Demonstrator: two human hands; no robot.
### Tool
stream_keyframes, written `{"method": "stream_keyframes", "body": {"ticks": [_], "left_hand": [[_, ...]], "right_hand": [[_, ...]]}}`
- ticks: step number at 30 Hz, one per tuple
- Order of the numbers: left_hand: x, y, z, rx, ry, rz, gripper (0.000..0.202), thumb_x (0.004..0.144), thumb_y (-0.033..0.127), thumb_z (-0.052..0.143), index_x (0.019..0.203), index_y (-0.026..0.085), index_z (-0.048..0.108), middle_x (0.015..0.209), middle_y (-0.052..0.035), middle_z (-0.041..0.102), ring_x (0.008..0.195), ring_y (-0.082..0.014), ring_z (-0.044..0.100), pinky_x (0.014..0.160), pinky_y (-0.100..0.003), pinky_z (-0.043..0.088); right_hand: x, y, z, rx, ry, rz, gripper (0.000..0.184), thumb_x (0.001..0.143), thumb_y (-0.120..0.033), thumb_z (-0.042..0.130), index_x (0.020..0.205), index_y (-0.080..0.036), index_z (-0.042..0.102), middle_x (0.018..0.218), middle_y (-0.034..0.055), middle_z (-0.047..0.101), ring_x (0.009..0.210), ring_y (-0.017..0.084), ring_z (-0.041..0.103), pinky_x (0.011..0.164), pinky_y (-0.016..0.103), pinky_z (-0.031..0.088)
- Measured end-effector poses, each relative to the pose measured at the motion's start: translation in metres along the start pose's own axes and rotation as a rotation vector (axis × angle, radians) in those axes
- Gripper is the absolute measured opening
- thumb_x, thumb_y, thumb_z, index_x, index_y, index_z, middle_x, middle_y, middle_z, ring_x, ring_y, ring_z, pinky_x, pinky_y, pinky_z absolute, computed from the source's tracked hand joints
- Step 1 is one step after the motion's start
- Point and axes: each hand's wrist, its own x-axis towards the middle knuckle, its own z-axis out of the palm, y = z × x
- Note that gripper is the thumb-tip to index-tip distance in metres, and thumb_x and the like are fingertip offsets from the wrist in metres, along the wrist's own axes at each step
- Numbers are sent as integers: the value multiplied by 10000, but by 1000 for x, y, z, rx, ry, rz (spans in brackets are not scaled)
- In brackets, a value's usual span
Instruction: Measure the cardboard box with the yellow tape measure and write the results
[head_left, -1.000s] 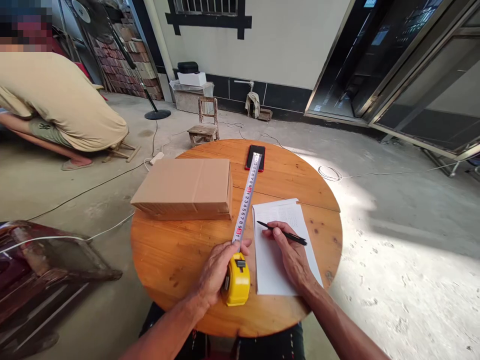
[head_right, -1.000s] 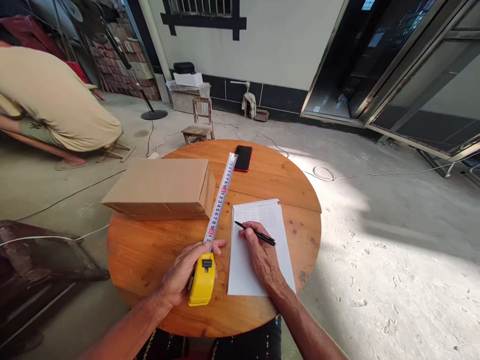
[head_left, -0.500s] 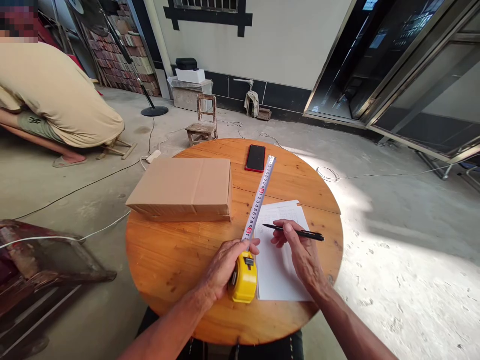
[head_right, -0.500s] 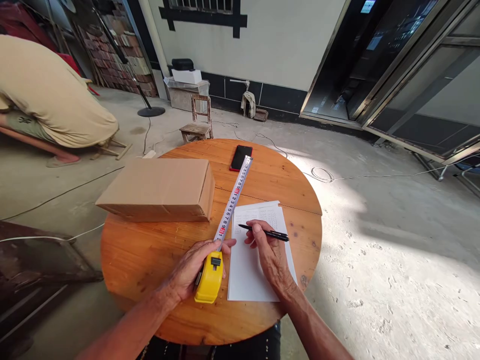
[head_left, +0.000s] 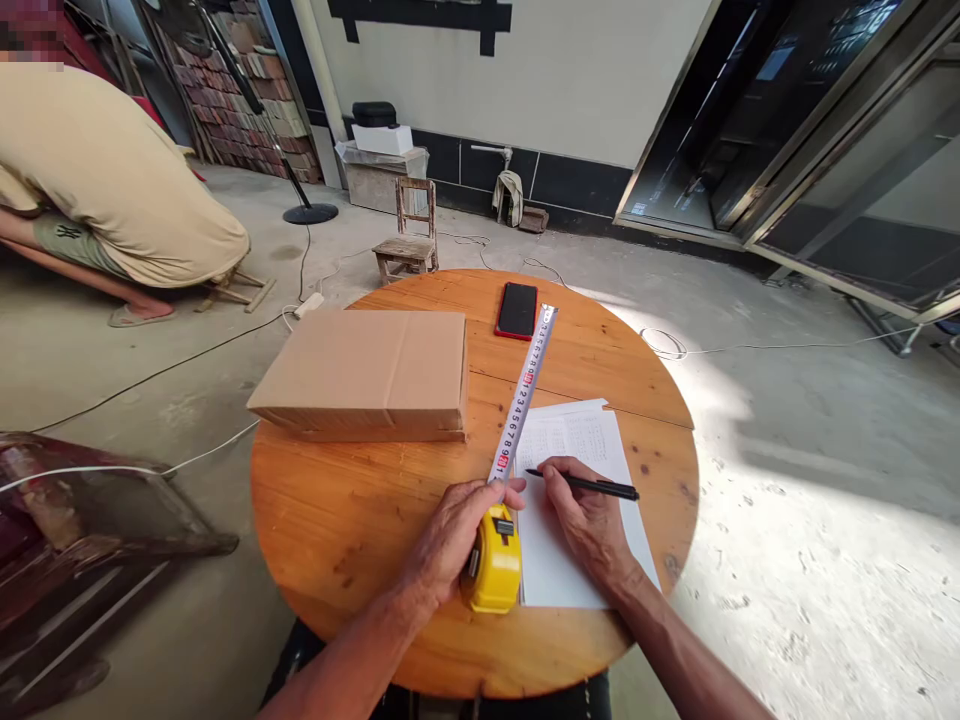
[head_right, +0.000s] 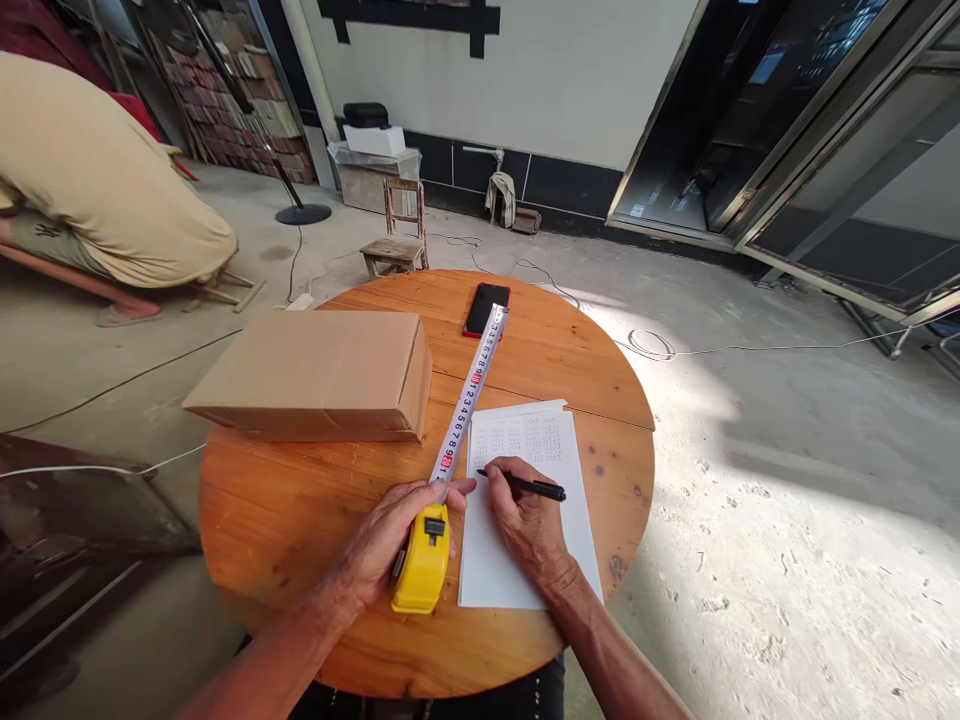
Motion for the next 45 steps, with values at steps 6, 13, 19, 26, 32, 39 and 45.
{"method": "stream_keyframes", "body": {"ticks": [6,13,19,26,32,39,45], "left_hand": [[0,-1,-1,19,7,9,360,759,500,548,845,198,724,1201,-84,635,726,-202,653,700,-329,482],[1,-2,-2,32,4,-2,355,772,487,535,870,206,728,1209,-70,634,753,-206,656,710,-325,482],[1,-1,-1,4,18,-13,365,747,497,553,862,200,732,1187,-80,647,758,-223,667,697,-328,487],[1,0,0,-14,35,-29,361,726,498,568,841,196,729,1155,-83,662,754,-223,675,681,-315,489],[-1,3,0,8,30,-20,347,739,492,553,792,194,723,1152,-73,662,788,-229,668,716,-322,484],[1,2,0,-12,3,-27,348,741,497,560,769,188,716,1188,-83,641,831,-233,656,743,-326,475],[1,1,0,-30,1,-18,345,734,505,571,756,190,709,1205,-90,633,835,-239,653,744,-335,474]], "right_hand": [[2,3,1,-72,-15,-92,176,873,-284,498,817,-181,629,693,13,610,619,132,517,590,252,415],[3,2,2,-113,-26,-127,171,875,-267,497,820,-184,636,738,21,644,666,141,551,624,259,430],[4,-1,1,-131,-51,-101,189,883,-282,480,830,-186,633,752,35,648,670,152,555,627,276,437],[4,-3,1,-131,-71,-103,186,882,-278,481,836,-184,636,749,32,643,656,148,546,612,273,429],[4,-2,2,-111,-60,-101,183,876,-276,489,801,-186,629,725,23,639,666,151,553,636,269,433],[3,-4,-1,-102,-7,-61,217,873,-322,485,795,-184,633,651,15,612,594,144,528,568,263,419],[3,-2,-1,-113,34,-51,229,875,-345,478,800,-187,626,653,15,607,572,141,523,521,256,402]]}}
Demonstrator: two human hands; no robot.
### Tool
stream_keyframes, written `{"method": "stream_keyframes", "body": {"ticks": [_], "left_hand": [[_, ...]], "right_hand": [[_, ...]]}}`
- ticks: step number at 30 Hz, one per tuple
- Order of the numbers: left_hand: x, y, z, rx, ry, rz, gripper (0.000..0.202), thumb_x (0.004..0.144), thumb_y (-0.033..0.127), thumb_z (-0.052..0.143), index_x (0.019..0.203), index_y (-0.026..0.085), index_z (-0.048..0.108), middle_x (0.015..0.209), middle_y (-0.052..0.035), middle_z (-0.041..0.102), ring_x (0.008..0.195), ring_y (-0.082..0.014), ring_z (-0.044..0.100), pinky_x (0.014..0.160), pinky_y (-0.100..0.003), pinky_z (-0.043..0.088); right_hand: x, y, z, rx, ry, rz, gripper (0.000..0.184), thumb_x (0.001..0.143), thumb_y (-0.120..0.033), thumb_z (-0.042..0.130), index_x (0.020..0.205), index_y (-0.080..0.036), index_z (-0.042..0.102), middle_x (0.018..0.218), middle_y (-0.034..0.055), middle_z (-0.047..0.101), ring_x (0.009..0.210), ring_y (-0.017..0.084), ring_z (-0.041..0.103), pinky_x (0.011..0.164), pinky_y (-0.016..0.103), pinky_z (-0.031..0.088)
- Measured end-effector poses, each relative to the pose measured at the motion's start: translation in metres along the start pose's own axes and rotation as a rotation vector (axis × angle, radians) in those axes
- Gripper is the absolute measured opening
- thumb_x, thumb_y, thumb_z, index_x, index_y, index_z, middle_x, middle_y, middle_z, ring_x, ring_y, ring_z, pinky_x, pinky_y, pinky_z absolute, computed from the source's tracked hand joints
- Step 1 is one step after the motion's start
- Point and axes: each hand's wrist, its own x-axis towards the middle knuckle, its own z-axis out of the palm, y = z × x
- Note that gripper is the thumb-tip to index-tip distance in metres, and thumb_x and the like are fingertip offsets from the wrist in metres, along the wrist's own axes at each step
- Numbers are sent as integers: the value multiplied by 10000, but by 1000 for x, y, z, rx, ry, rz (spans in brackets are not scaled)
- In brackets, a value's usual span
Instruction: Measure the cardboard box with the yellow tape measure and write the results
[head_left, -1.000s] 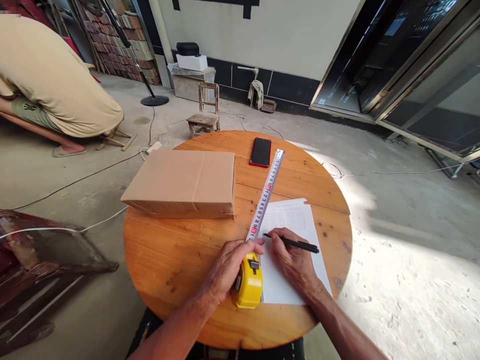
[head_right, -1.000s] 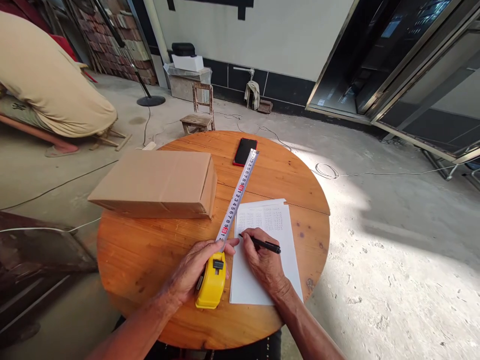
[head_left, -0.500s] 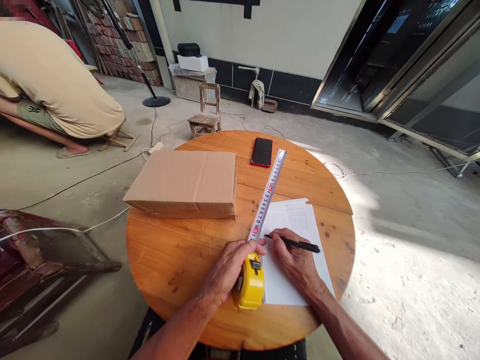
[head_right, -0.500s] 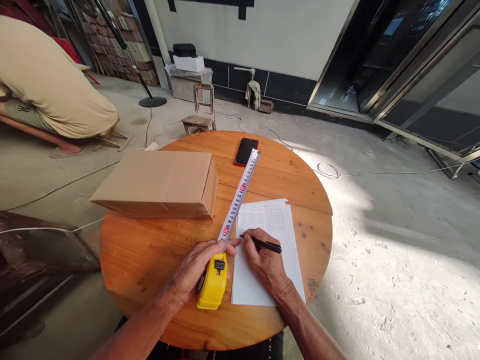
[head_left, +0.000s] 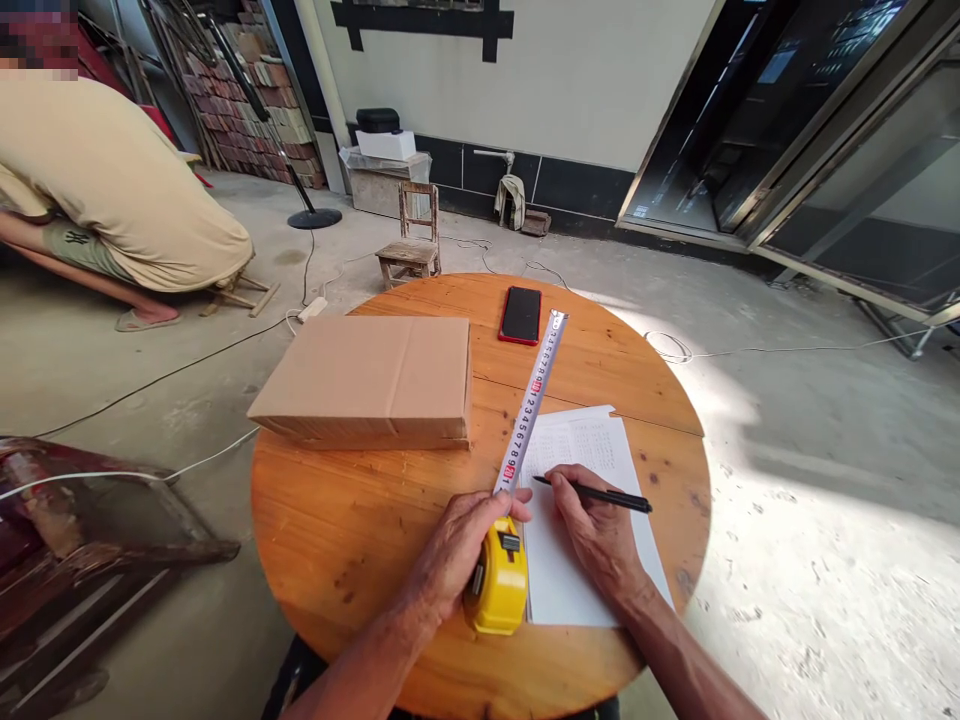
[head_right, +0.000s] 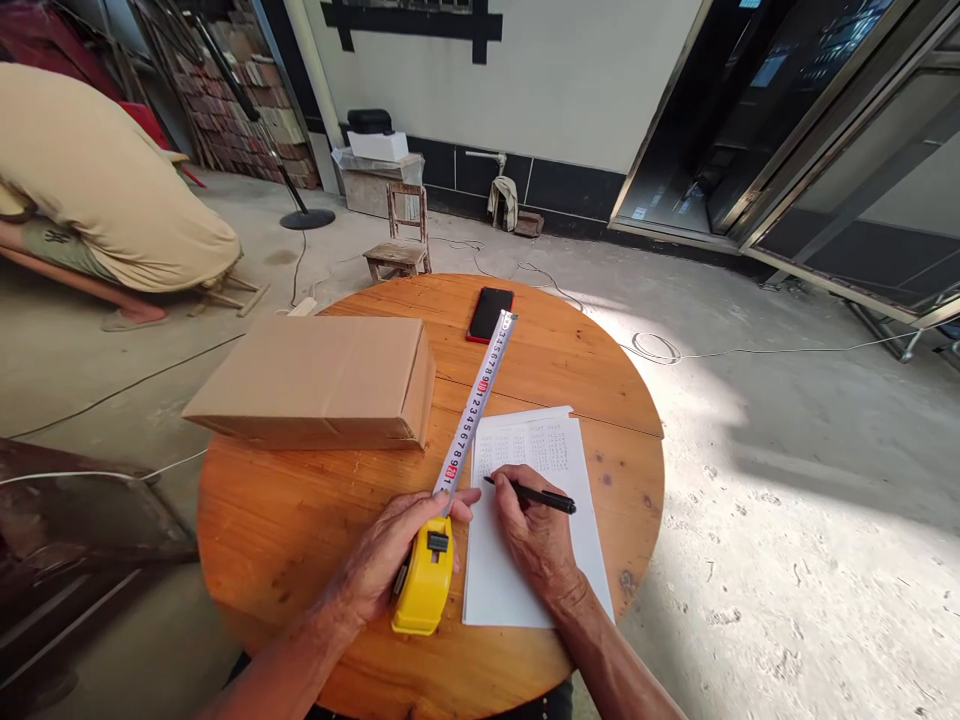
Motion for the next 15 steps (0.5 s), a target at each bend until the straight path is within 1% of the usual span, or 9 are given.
{"method": "stream_keyframes", "body": {"ticks": [8,11,15], "left_hand": [[2,-1,0,36,0,6,378,737,523,548,751,179,702,1204,-95,633,827,-234,659,701,-308,474],[1,0,1,32,-2,5,374,733,520,554,765,178,704,1208,-97,630,817,-228,659,688,-300,469],[0,3,3,32,22,-13,385,706,534,580,776,176,703,1166,-111,652,773,-223,656,678,-307,467]], "right_hand": [[-1,1,1,13,-3,-12,228,879,-338,479,803,-181,627,664,23,617,571,144,525,524,258,408],[-1,0,0,16,-3,-15,225,878,-333,482,801,-179,628,679,26,623,581,146,528,541,261,415],[0,0,0,26,-3,-32,226,877,-326,483,792,-179,633,685,29,629,613,155,536,575,267,427]]}}
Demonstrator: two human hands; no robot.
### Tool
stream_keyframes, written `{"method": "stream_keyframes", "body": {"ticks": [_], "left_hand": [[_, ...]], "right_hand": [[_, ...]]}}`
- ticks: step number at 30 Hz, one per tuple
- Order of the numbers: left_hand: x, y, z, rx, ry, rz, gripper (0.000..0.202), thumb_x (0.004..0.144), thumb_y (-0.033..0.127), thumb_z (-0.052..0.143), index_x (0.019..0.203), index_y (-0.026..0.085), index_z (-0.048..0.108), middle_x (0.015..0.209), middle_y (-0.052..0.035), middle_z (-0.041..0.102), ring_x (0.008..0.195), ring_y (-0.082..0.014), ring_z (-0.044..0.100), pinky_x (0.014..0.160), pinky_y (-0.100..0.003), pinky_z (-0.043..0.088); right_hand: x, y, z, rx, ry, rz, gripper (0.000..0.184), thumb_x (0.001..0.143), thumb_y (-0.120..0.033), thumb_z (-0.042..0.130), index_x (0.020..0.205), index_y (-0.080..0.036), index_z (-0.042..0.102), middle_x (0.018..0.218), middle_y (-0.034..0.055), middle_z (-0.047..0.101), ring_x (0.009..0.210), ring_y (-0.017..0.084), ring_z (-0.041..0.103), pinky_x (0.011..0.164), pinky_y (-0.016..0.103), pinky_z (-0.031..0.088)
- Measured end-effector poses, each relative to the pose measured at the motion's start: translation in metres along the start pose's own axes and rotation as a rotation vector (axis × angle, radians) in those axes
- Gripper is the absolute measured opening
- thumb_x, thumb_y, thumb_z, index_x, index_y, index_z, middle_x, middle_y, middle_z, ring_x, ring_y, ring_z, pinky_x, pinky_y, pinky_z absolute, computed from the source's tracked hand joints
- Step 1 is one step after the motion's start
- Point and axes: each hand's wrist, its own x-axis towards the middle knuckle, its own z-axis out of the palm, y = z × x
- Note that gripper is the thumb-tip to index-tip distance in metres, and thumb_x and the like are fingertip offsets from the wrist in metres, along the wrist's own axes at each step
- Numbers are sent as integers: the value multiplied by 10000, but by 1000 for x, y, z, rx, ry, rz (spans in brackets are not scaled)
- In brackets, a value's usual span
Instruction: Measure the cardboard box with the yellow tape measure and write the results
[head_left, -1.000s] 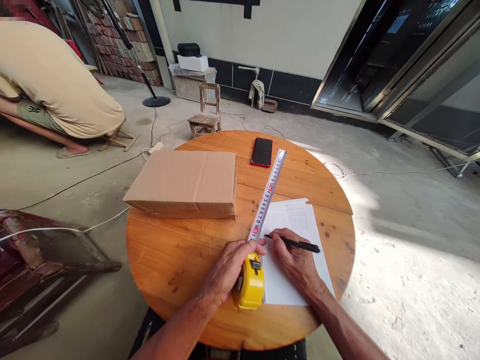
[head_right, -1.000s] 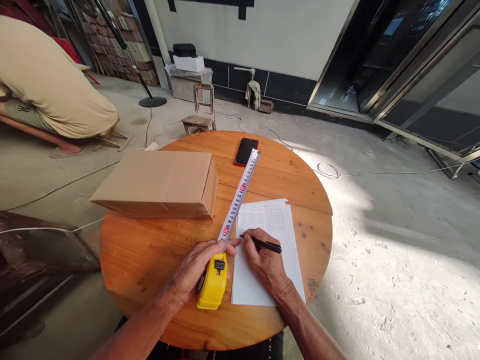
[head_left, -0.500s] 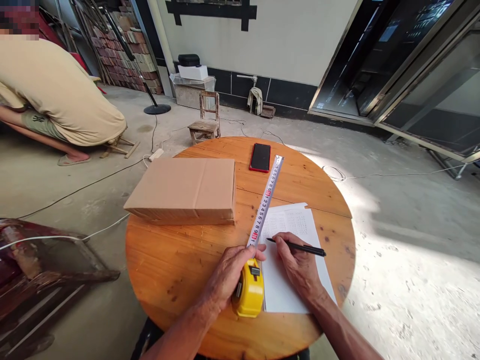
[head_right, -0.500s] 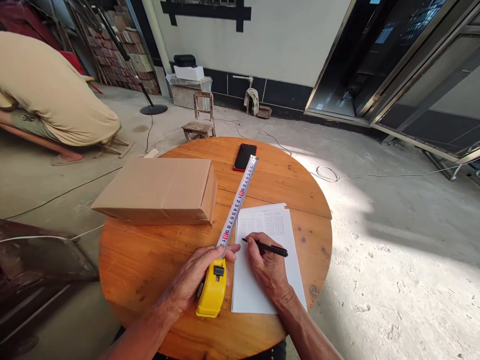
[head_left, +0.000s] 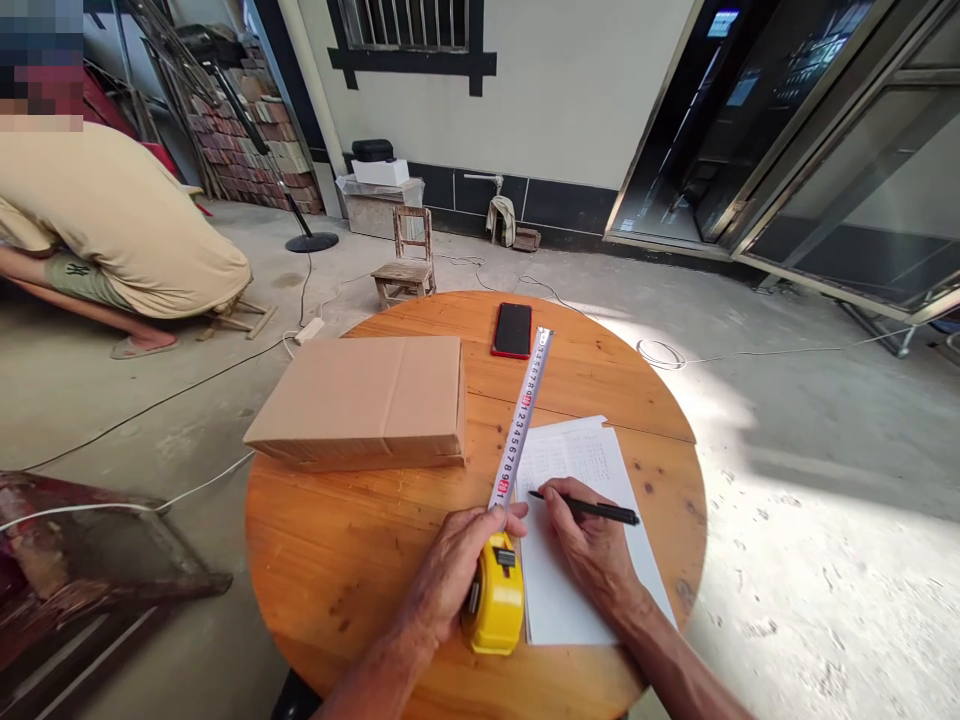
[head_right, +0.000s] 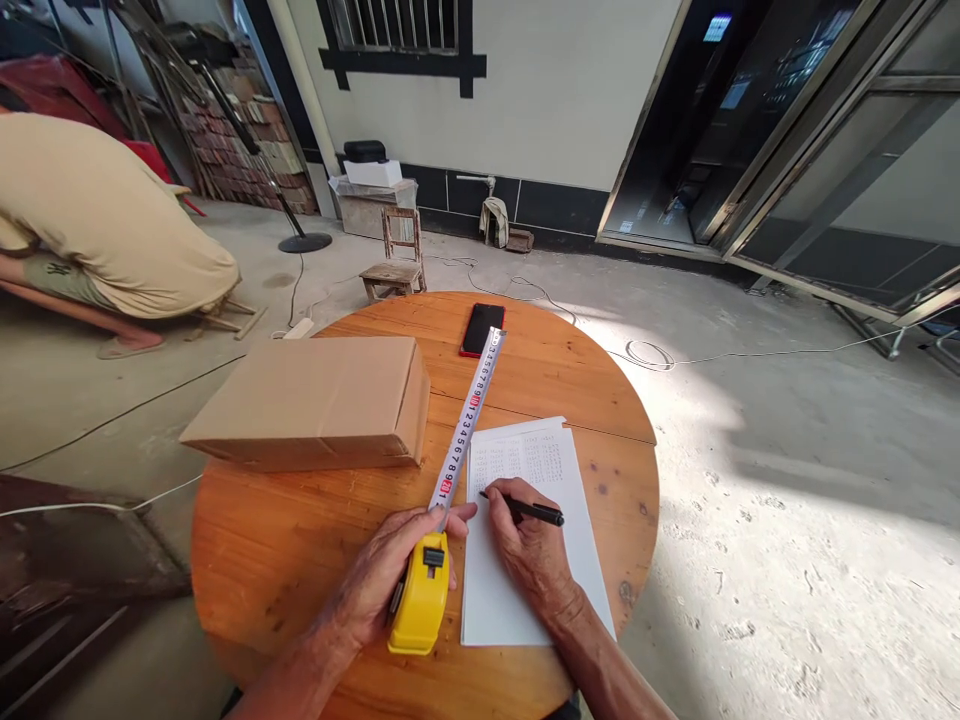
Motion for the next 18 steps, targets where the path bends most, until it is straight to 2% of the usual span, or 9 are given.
{"method": "stream_keyframes", "body": {"ticks": [5,18], "left_hand": [[2,-3,-1,4,-1,5,403,700,552,583,792,179,704,1134,-112,665,730,-211,651,691,-320,465],[1,-5,1,19,11,7,396,706,536,584,804,169,698,1143,-119,656,779,-223,658,689,-312,461]], "right_hand": [[0,2,1,36,3,-10,219,876,-320,483,798,-182,634,702,35,640,633,164,547,602,275,439],[-2,5,2,60,20,-30,195,878,-290,488,807,-190,639,742,42,662,700,185,589,663,292,462]]}}
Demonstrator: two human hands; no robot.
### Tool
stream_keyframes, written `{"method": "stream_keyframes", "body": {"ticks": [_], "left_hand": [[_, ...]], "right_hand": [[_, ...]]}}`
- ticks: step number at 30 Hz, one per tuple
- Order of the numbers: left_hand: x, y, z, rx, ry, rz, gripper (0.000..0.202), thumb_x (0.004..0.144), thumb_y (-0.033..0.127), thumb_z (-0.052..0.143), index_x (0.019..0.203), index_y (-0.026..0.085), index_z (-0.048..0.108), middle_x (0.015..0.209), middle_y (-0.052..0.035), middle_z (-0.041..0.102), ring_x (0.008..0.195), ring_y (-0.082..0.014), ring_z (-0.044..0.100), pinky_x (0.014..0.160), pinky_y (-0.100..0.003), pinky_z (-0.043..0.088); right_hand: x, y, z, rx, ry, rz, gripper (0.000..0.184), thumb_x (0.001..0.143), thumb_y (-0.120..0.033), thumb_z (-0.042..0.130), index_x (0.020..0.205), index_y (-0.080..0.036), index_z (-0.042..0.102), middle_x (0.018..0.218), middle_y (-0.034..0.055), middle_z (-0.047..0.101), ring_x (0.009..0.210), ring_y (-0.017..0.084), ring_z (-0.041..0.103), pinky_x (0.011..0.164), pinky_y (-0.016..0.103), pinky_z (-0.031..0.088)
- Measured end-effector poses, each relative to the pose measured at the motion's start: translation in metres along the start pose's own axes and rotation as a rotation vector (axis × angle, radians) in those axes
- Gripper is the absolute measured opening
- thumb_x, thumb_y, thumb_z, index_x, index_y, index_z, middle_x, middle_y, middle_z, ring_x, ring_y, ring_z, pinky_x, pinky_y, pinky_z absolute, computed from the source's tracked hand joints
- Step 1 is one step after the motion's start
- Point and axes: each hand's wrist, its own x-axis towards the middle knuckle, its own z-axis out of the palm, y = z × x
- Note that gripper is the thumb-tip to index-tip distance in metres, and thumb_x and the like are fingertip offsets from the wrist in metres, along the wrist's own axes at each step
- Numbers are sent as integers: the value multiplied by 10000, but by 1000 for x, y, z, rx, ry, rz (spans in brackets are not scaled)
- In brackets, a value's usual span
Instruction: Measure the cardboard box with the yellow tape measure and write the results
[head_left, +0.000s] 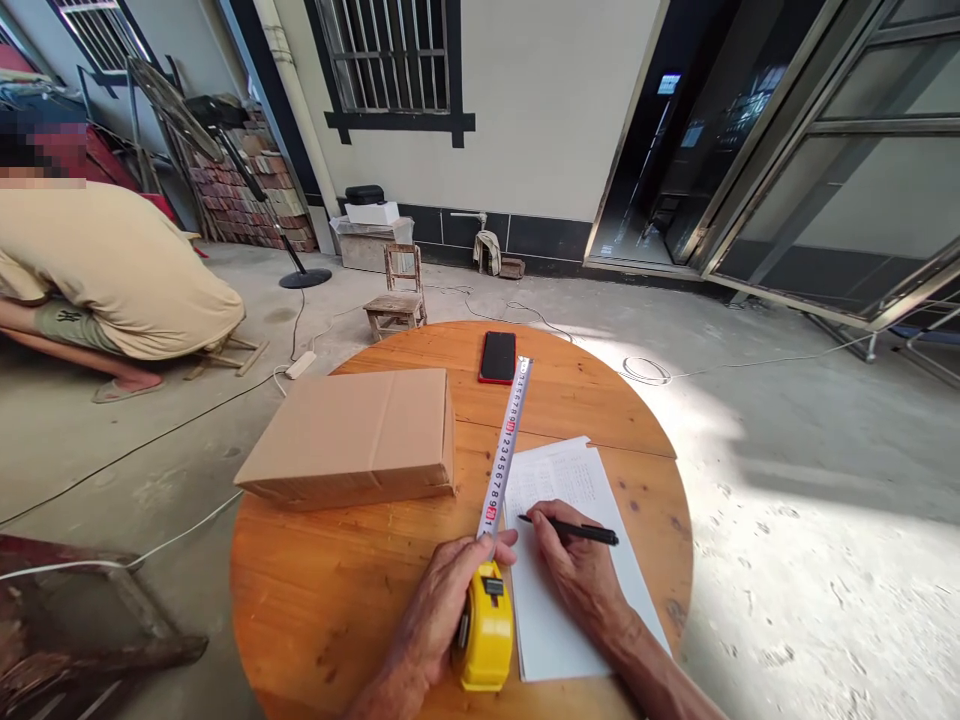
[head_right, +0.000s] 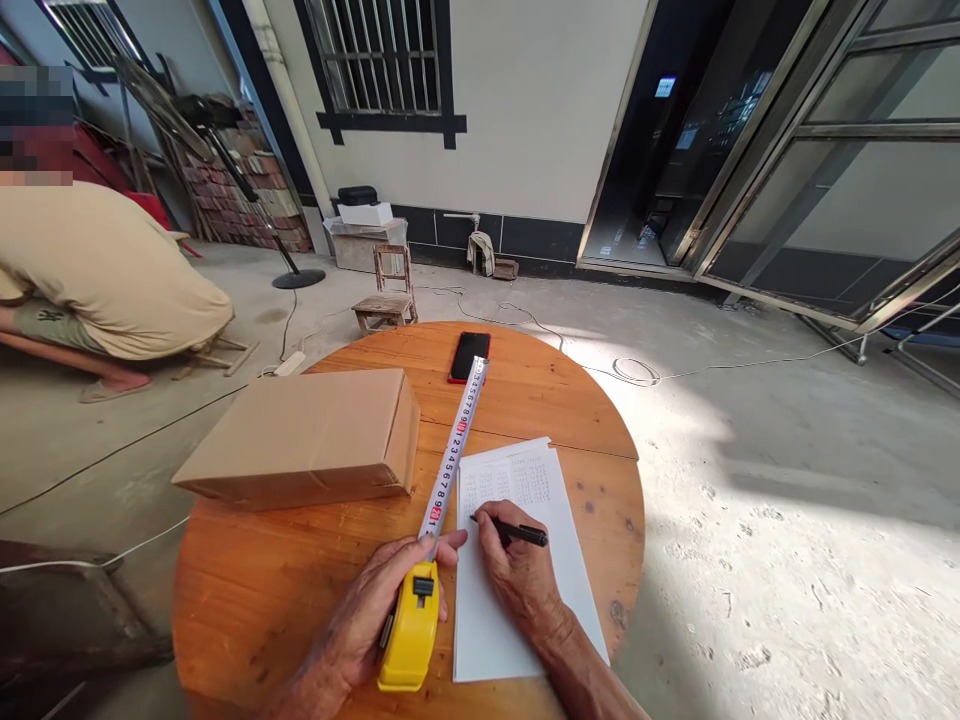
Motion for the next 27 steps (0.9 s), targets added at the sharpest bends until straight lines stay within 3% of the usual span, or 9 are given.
{"method": "stream_keyframes", "body": {"ticks": [16,27], "left_hand": [[0,2,-2,-2,-69,19,369,756,494,567,813,160,715,1198,-116,633,687,-180,647,706,-308,460],[1,4,-4,21,-79,20,322,822,436,517,800,181,712,1227,-70,621,843,-209,643,806,-319,446]], "right_hand": [[1,-4,-2,-23,5,57,203,866,-308,499,799,-171,633,684,27,636,618,150,555,594,262,439],[0,-4,-2,-75,-1,64,183,869,-301,501,821,-180,629,620,3,595,567,132,532,543,253,413]]}}
